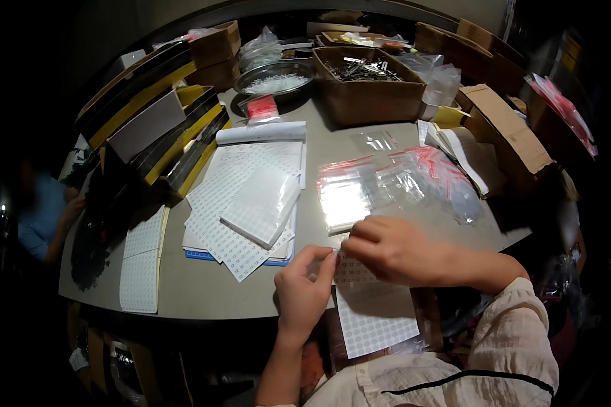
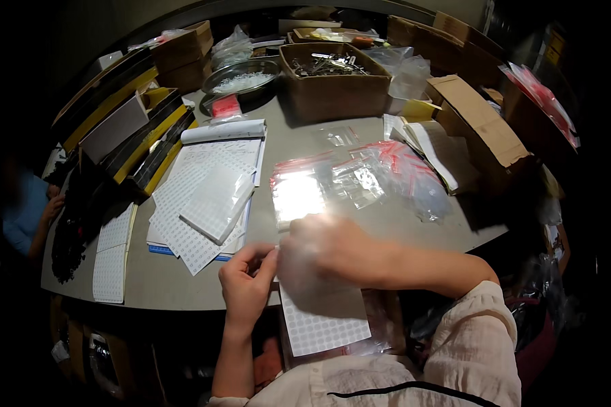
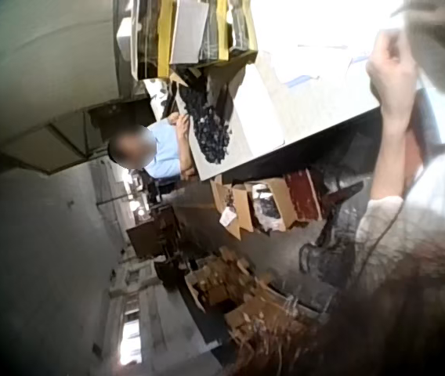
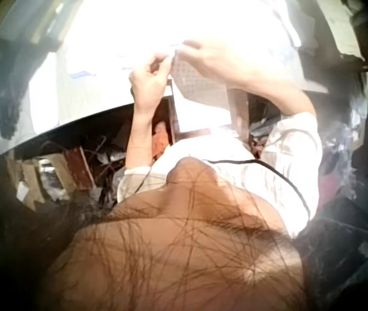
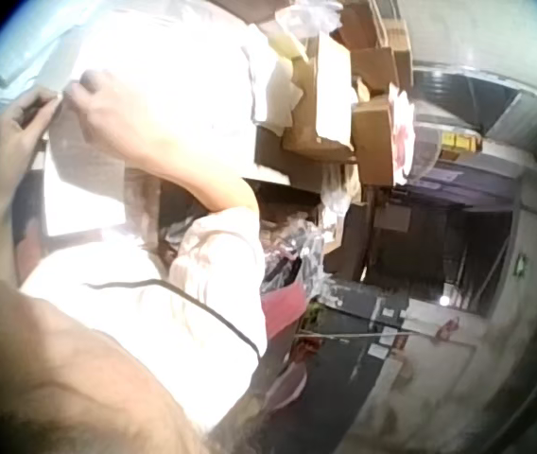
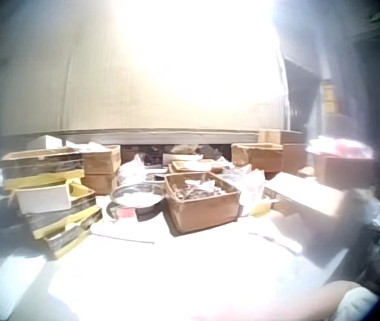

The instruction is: The person repeatedly picks up small white objects from a sheet and places them into clear plastic bags on a cluttered table. The person handles the items one by one, peeling them from a backing sheet and inserting them into the bags.

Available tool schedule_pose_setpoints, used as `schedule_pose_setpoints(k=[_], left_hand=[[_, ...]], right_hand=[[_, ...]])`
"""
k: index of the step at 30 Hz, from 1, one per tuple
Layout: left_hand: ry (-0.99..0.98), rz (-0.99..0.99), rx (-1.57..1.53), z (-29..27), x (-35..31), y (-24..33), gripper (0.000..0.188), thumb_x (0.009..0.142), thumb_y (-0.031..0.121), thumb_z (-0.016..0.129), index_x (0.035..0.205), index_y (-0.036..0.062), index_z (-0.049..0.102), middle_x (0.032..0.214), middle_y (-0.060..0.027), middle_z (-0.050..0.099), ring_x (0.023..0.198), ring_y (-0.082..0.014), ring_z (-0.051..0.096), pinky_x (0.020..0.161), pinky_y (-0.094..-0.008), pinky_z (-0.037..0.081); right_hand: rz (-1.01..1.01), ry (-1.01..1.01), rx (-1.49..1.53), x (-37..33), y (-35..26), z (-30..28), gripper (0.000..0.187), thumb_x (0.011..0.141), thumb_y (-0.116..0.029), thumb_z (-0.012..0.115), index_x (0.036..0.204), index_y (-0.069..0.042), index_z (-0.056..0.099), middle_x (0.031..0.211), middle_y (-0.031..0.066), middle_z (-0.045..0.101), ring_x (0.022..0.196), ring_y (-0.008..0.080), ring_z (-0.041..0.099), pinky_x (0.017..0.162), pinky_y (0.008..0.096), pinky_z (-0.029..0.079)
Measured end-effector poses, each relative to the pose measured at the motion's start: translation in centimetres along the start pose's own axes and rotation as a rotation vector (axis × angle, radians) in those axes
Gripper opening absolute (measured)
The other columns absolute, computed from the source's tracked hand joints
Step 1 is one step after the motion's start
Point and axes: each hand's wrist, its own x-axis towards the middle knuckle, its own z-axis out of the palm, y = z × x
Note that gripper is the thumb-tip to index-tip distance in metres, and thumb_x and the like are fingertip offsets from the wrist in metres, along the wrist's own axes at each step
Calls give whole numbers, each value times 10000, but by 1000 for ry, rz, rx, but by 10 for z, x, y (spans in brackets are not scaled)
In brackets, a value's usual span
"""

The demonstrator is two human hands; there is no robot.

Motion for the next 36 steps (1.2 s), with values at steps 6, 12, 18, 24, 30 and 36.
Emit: schedule_pose_setpoints(k=[6, 12, 18, 24, 30, 36], left_hand=[[11, 11, 42, -3, -2, -2, 158, 953, 153, 753, 992, 0, 746, 756, -88, 728, 601, -94, 619, 566, -267, 488], [5, 36, 78, -1, 1, 2, 171, 955, 162, 749, 999, -4, 749, 755, -90, 729, 588, -92, 614, 563, -264, 485], [19, -54, 32, -1, -2, 10, 156, 951, 105, 754, 982, -46, 732, 730, 35, 642, 656, -24, 519, 585, -214, 403], [5, -4, 32, 0, -1, 9, 154, 955, 108, 751, 990, -40, 734, 729, 39, 636, 652, -20, 505, 577, -214, 395], [-14, -34, 21, -1, 0, 11, 147, 959, 98, 739, 994, -44, 729, 747, 36, 646, 662, -19, 512, 586, -211, 404], [21, 45, 40, -2, -1, 1, 195, 975, 175, 737, 1031, -12, 735, 787, -121, 748, 629, -127, 684, 579, -285, 518]], right_hand=[[192, 105, 288, 0, 67, -10, 161, 876, -28, 750, 1026, -28, 693, 896, 110, 686, 796, 266, 686, 716, 369, 551], [516, -204, 195, 22, 157, -12, 190, 879, -189, 719, 954, -16, 695, 866, 191, 709, 819, 353, 690, 753, 453, 537], [721, -327, -200, 26, 176, -3, 272, 859, -190, 751, 1027, 20, 706, 942, 240, 730, 905, 442, 699, 804, 505, 542], [483, -174, 70, 12, 187, -13, 200, 887, -98, 724, 1040, 24, 684, 912, 188, 719, 844, 329, 694, 773, 408, 544], [366, -215, 303, 28, 169, -7, 209, 895, -83, 691, 1069, 13, 625, 890, 137, 680, 804, 253, 655, 750, 381, 523], [475, -162, -49, 21, 166, 8, 268, 890, -148, 740, 1061, 1, 596, 952, 203, 687, 906, 413, 676, 789, 460, 531]])
